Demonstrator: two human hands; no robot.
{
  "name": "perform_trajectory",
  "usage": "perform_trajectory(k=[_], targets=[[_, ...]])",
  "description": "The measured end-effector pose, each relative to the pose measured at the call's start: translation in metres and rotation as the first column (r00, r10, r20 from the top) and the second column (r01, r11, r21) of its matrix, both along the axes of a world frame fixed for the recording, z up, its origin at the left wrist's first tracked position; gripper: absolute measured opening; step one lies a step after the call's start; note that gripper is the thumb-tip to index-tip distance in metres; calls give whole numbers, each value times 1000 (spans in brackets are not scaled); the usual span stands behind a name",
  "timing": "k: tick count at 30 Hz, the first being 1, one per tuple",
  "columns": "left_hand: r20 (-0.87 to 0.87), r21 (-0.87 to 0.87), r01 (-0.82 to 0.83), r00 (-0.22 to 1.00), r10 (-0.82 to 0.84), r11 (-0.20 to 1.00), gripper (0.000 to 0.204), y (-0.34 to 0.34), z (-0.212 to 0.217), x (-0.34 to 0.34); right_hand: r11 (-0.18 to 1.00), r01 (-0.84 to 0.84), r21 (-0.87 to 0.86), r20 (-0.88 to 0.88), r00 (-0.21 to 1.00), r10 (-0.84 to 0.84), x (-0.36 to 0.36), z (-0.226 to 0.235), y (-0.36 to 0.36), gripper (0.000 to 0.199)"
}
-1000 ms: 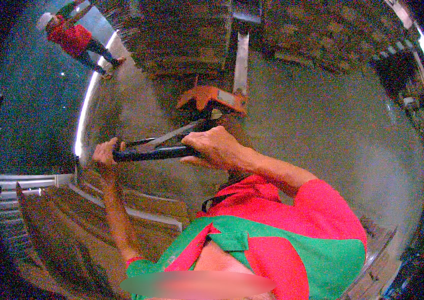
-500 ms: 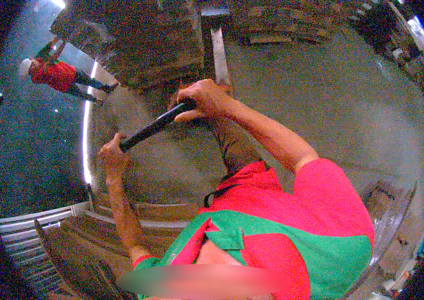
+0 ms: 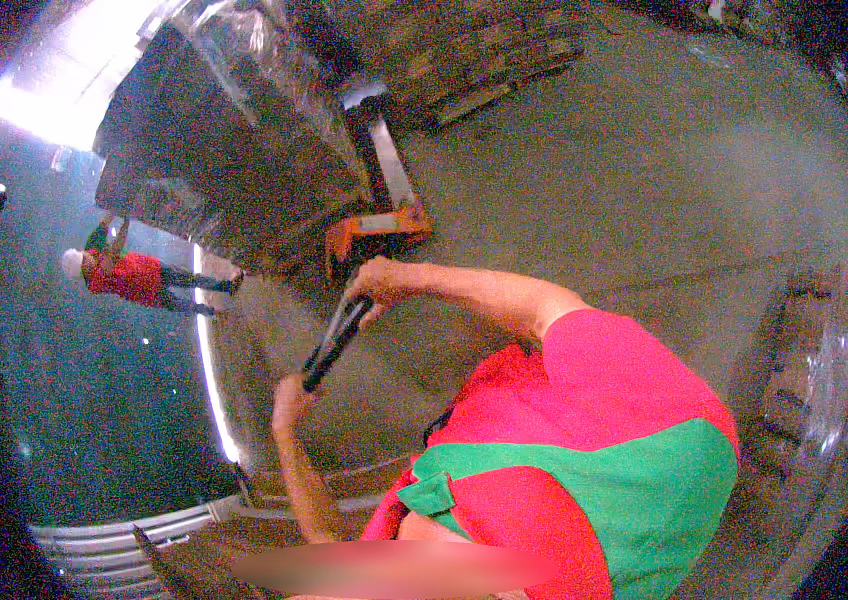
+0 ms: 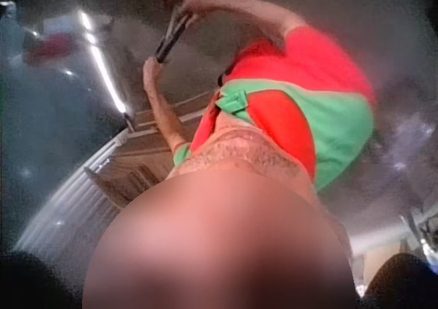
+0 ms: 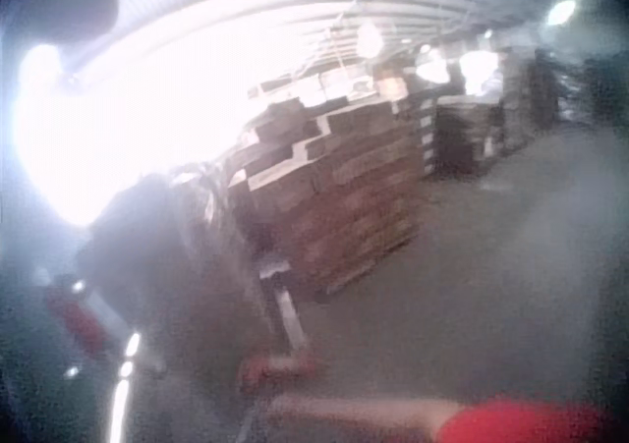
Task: The person uses a manual pallet jack to pull a stack of flat cardboard boxes across a warehouse floor. The person positions the jack under the load, pulls it backward, and then lifts a single box from the top of the stack by hand.
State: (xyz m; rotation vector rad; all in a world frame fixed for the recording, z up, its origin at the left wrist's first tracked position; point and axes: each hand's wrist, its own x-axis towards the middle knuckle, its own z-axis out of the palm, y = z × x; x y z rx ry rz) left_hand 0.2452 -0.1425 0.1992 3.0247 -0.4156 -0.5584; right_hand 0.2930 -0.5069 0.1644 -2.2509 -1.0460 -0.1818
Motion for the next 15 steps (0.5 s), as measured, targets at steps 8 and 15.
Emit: perform_trajectory(k=[8,15], targets=[[-162,-5,-8,987,8,1000,46,-49,-142,-108,958,-44,-282,-192,981,-11,-102,-101,-43,57],[-18,33,-119,993,119,992,50,-149,-157,-181,926,185,-328,-38,977,-208,-149,-118,-105,65]])
